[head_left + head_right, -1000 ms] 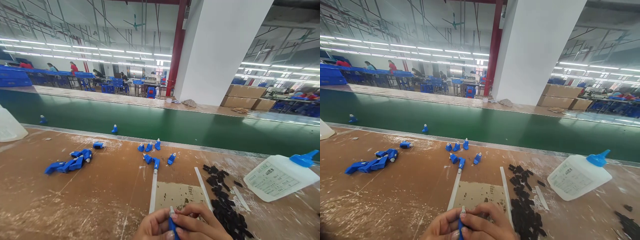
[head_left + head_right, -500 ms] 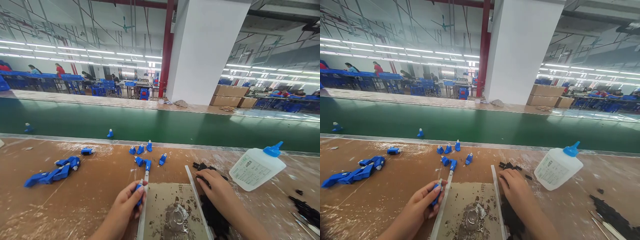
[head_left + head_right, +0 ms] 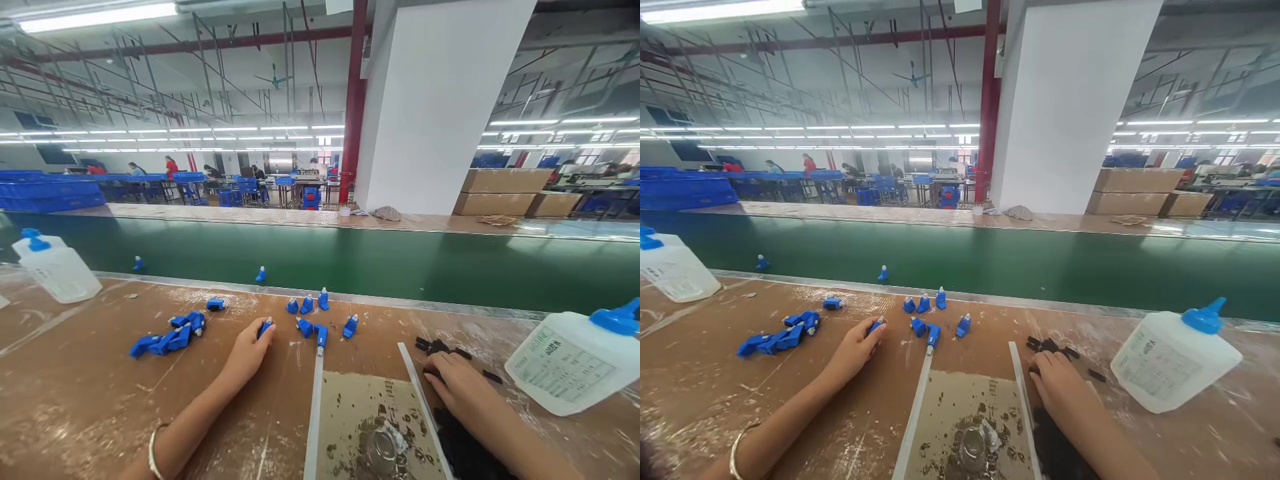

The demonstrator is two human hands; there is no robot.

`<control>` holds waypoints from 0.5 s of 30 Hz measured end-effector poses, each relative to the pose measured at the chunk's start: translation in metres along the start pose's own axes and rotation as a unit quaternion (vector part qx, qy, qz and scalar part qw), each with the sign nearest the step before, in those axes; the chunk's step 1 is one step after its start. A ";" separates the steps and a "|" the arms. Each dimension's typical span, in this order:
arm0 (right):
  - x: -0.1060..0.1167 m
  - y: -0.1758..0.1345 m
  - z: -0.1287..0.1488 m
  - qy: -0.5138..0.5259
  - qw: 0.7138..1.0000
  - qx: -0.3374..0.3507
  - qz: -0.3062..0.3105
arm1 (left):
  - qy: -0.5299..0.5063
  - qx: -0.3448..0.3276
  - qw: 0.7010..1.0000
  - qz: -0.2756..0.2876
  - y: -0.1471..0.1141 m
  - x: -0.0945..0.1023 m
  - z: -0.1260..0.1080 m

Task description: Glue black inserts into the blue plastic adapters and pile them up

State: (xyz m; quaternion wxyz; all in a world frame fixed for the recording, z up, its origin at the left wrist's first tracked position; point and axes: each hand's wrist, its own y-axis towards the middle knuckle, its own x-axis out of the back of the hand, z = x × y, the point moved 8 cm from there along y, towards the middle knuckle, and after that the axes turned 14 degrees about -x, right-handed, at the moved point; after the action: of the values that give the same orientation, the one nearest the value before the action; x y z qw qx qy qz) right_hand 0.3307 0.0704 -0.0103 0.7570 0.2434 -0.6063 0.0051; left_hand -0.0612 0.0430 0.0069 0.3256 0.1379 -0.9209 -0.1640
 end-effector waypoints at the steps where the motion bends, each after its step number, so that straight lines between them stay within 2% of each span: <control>1: 0.002 -0.001 0.005 -0.001 1.000 0.014 -0.001 | 0.028 -0.015 0.999 0.007 -0.001 0.004 -0.003; 5: 0.006 -0.006 0.019 -0.013 0.998 0.058 -0.015 | 0.128 -0.064 0.989 0.027 -0.004 0.018 -0.014; 8: 0.002 -0.008 0.022 -0.030 0.996 0.073 -0.030 | 0.163 -0.073 0.984 0.018 0.015 0.022 -0.007; 11: -0.002 -0.012 0.025 -0.040 0.995 0.086 -0.043 | 0.176 -0.051 0.983 -0.010 0.061 0.020 0.014; 15: -0.001 -0.021 0.035 -0.046 0.992 0.110 -0.046 | 0.178 0.032 0.983 -0.036 0.132 0.011 0.053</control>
State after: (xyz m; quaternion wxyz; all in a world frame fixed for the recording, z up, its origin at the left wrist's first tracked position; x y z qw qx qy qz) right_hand 0.3045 0.0394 -0.0135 0.6966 0.3526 -0.6243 0.0258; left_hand -0.1233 0.1701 0.0256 0.4740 0.2080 -0.8473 -0.1189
